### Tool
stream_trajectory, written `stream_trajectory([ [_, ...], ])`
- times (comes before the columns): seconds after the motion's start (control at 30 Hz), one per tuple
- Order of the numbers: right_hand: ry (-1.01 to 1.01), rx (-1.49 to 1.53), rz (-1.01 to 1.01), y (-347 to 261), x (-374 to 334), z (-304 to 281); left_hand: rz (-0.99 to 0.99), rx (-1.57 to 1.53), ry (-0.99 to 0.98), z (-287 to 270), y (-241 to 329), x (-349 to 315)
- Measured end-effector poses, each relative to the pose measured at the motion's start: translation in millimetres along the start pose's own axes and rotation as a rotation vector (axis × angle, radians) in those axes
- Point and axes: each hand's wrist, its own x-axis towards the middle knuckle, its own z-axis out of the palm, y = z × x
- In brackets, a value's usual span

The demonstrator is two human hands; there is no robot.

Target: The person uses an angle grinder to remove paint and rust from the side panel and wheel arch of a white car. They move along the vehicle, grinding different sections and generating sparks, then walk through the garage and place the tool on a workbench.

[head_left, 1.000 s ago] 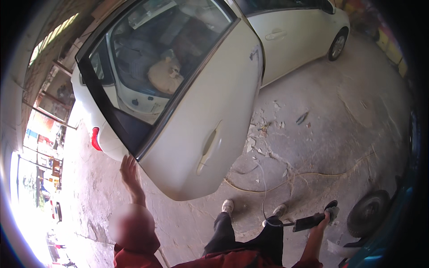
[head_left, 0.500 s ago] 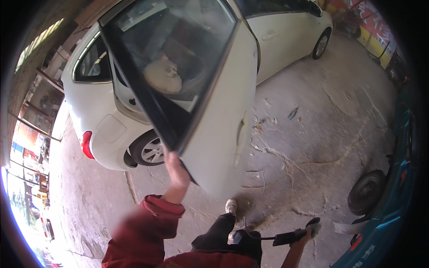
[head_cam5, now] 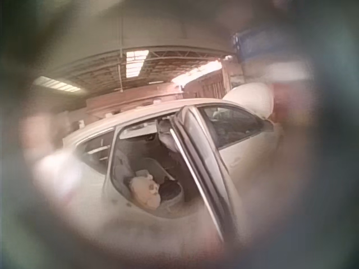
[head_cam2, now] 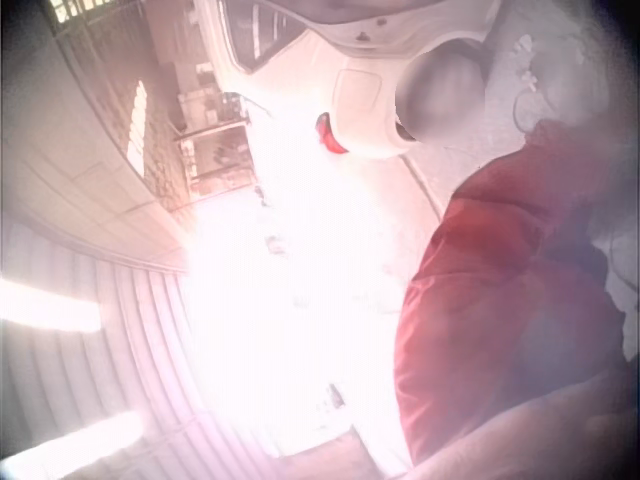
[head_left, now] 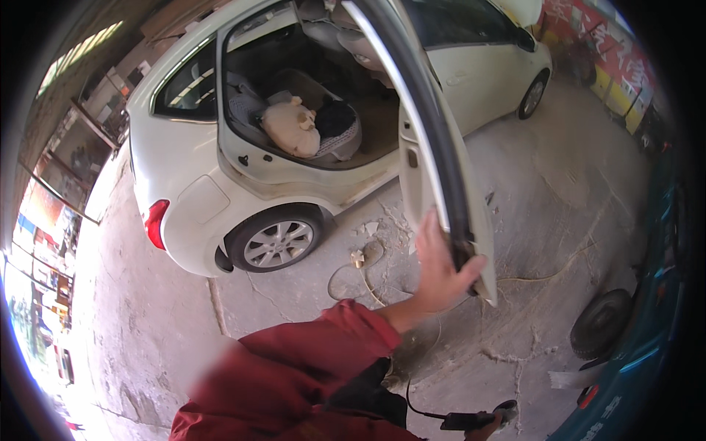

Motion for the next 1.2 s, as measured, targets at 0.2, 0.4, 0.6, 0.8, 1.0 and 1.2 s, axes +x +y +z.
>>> stream_trajectory([
  [0.2, -0.044, -0.088, -0.019, 10, -47, 58, -0.025, -0.136, -0.336, 9, 20, 7],
  [0.4, -0.06, -0.298, 0.159, 82, -47, 128, 0.011, -0.384, -0.789, -16, 2, 46],
  [0.6, -0.074, -0.365, 0.231, 201, -95, 264, -0.051, -0.634, -0.958, -71, -87, 36],
  [0.8, -0.225, -0.393, 0.38, 298, -149, 396, -0.312, -0.335, -1.215, -204, -242, -40],
  [1.0, -0.151, -0.521, 0.478, 365, -130, 473, -0.633, -0.191, -1.305, -291, -280, -77],
  [1.2, -0.283, -0.64, 0.669, 393, -105, 549, -0.854, -0.101, -0.981, -275, -302, -50],
])
